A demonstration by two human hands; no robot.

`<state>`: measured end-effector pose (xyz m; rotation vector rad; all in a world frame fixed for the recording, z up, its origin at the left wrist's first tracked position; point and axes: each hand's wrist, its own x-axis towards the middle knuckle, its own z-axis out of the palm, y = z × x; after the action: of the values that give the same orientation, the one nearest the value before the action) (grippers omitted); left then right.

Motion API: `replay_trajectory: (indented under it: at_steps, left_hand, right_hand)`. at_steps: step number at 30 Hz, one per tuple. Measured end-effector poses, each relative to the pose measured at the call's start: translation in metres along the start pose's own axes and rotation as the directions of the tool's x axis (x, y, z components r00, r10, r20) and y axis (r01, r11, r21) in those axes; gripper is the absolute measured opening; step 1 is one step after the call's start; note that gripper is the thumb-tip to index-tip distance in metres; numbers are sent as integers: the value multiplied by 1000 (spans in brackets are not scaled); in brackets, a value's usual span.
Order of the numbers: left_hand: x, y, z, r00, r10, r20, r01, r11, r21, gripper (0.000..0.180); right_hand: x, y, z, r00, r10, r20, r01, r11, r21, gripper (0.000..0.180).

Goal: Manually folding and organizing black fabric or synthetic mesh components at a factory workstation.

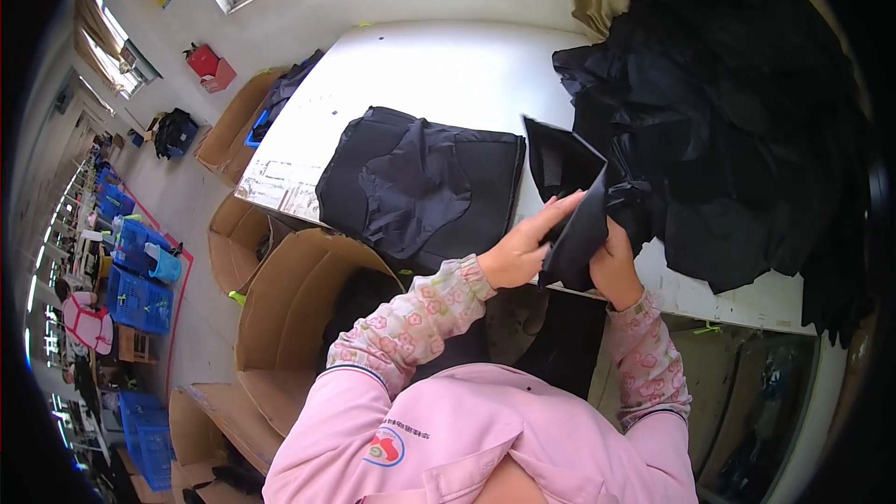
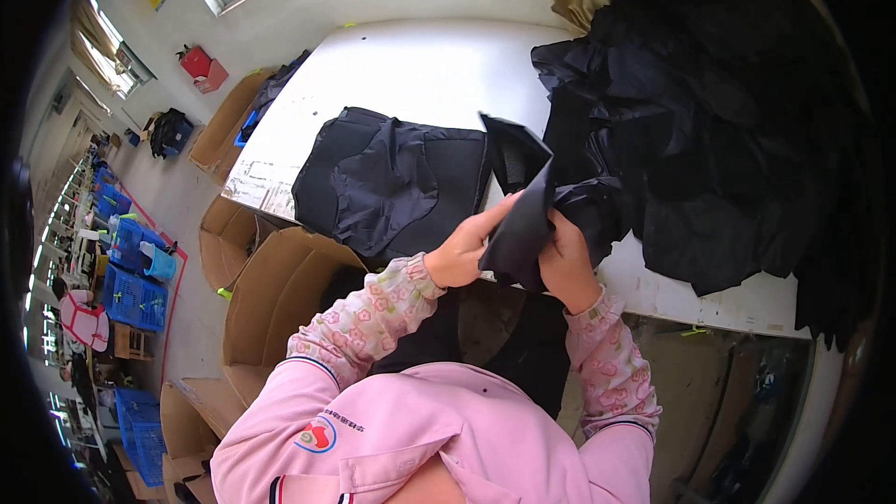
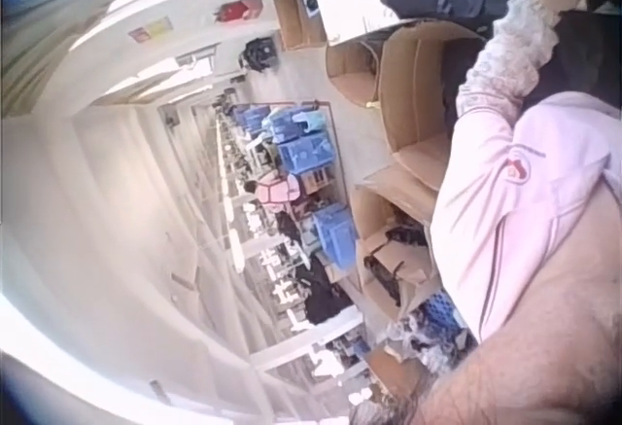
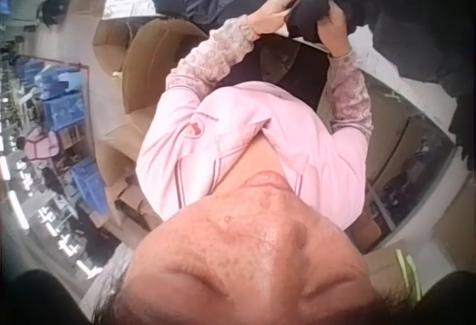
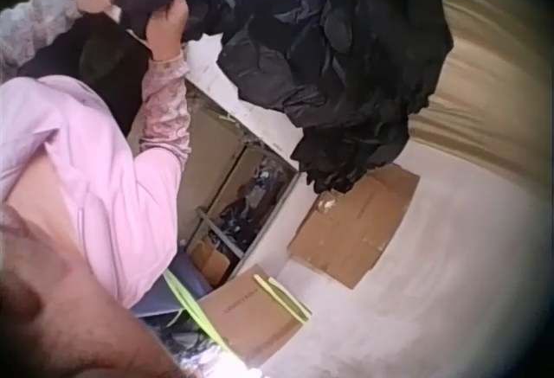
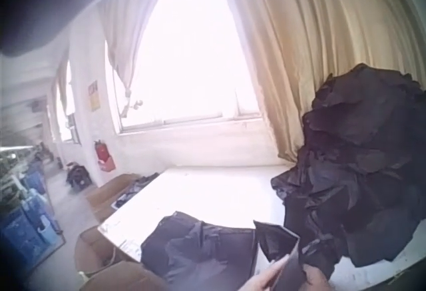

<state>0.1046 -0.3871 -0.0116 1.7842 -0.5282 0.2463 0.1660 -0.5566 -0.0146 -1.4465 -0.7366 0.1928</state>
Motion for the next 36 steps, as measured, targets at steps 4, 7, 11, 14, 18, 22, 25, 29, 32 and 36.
replay_trajectory:
  at_steps: [4,7,11,14,18,22,25,29,32,36]
  left_hand:
    - [5,-5,-10,913,-298,-280,-22,647,-762,38]
    - [2,9,-26,909,-404,-103,124,499,-858,33]
    - [-17,-8,-9,717,-252,650,599,700,-389,49]
    - [-4,24,4,585,116,803,594,613,-521,52]
    - [-6,38,-13,833,-205,513,541,494,-681,53]
    - [-5,36,-19,911,-341,233,393,538,-746,46]
    - [-1,36,-8,932,-340,127,310,565,-765,45]
    - [13,43,0,897,-424,-125,177,605,-776,28]
    - [10,24,-20,932,-317,-176,124,735,-666,19]
    - [-4,27,-62,974,-182,-135,-50,405,-913,26]
  right_hand:
    - [2,-25,-28,994,102,-31,-102,994,26,17]
    - [20,-69,-54,946,-258,-194,165,903,-396,11]
    - [53,-99,-78,797,-601,59,437,507,-743,11]
    - [68,-41,-64,862,-425,275,479,509,-715,14]
    - [64,-14,-77,880,-202,430,475,332,-815,22]
    - [37,-123,-72,995,-102,8,98,931,-350,20]
    - [14,-128,-17,855,-369,363,509,467,-723,27]
    - [11,-101,-17,907,-374,195,383,537,-752,26]
    - [10,-99,-27,912,-335,237,397,573,-717,21]
    - [13,-93,-62,928,-308,211,368,666,-649,24]
